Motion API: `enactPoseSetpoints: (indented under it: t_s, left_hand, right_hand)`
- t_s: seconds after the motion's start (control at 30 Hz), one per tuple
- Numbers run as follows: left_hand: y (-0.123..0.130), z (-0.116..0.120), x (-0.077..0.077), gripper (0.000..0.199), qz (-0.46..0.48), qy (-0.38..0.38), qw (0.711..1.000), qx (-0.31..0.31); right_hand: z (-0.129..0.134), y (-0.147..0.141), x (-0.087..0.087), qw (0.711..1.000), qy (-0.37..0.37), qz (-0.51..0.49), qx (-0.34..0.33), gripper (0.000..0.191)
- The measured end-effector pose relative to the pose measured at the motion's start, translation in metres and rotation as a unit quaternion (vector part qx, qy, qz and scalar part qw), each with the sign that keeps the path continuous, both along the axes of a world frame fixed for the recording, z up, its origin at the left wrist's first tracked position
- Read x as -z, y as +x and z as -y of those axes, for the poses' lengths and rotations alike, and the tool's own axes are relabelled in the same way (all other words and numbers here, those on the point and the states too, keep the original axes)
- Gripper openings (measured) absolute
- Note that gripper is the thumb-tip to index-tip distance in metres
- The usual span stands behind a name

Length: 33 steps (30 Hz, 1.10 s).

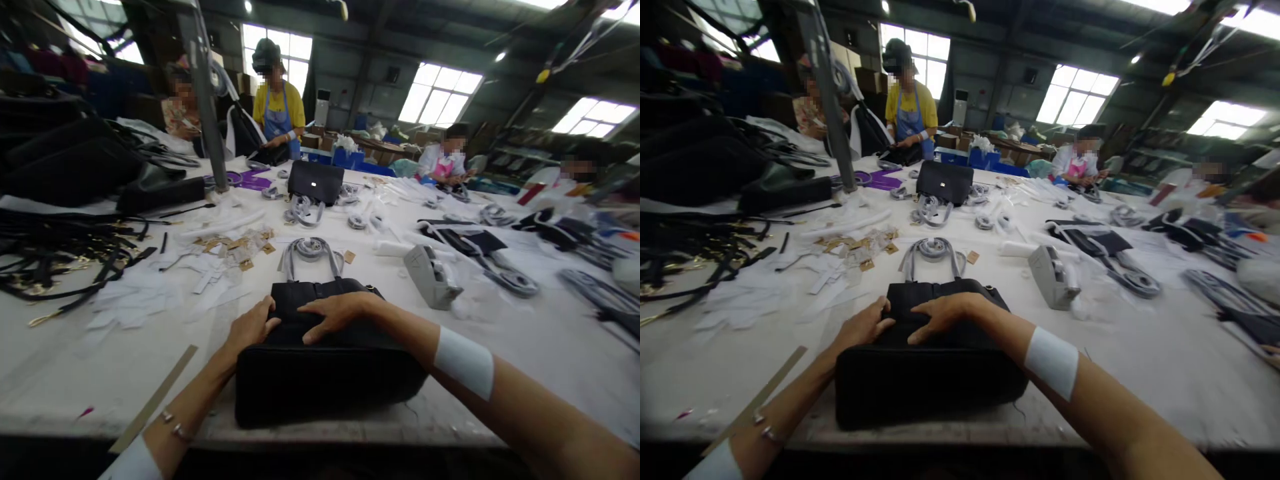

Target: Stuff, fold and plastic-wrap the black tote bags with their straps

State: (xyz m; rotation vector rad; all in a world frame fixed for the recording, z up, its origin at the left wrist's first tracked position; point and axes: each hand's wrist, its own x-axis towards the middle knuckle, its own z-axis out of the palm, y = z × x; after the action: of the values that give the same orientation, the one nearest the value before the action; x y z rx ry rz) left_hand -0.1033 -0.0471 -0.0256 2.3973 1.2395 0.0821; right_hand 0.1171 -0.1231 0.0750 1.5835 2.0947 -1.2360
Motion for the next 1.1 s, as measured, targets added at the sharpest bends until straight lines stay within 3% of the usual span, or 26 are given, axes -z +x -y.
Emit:
enactPoseSetpoints:
  t_s: [0.1,0.2,0.27,0.33,0.4,0.53,0.67,0.77,0.87,0.97,1.1]
  left_hand:
    - [0.010,-0.012,-0.029,0.018,-0.117,0.036,0.989,0.082]
    - [0.045,-0.022,-0.070,0.012,-0.167,0.077,0.964,0.191]
    - [0.083,-0.021,-0.090,0.012,-0.100,0.093,0.956,0.261]
    - [0.127,-0.014,-0.098,0.016,0.007,0.083,0.946,0.313]
    - [0.170,-0.003,-0.091,0.017,0.111,0.044,0.940,0.318]
    - [0.228,0.015,-0.051,0.019,0.255,-0.032,0.924,0.281]
    - [0.247,0.015,-0.016,0.016,0.223,0.010,0.922,0.317]
    - [0.250,0.008,-0.003,0.018,0.160,0.090,0.929,0.321]
    - [0.251,0.001,0.003,0.026,0.127,0.124,0.940,0.293]
    - [0.251,-0.007,0.007,0.030,0.131,0.104,0.945,0.281]
    - [0.250,-0.013,0.006,0.028,0.146,0.065,0.952,0.263]
  right_hand:
    - [0.015,0.016,-0.004,0.999,-0.017,0.043,0.019,0.101]
    - [0.026,0.017,0.000,0.999,-0.012,0.031,0.028,0.098]
    - [0.030,0.011,0.002,0.999,-0.001,0.028,0.046,0.098]
    - [0.033,0.004,0.002,0.997,0.007,0.036,0.072,0.097]
    - [0.035,0.000,0.000,0.994,0.022,0.041,0.100,0.094]
    - [0.041,-0.003,-0.005,0.989,0.055,0.045,0.134,0.084]
    - [0.041,-0.009,0.004,0.985,0.088,0.052,0.136,0.079]
    - [0.040,-0.012,0.014,0.976,0.163,0.071,0.124,0.069]
    - [0.045,0.000,0.009,0.964,0.227,0.051,0.131,0.050]
    - [0.059,0.031,-0.008,0.929,0.276,-0.019,0.244,0.031]
    - [0.089,0.085,-0.013,0.826,0.281,-0.001,0.489,0.022]
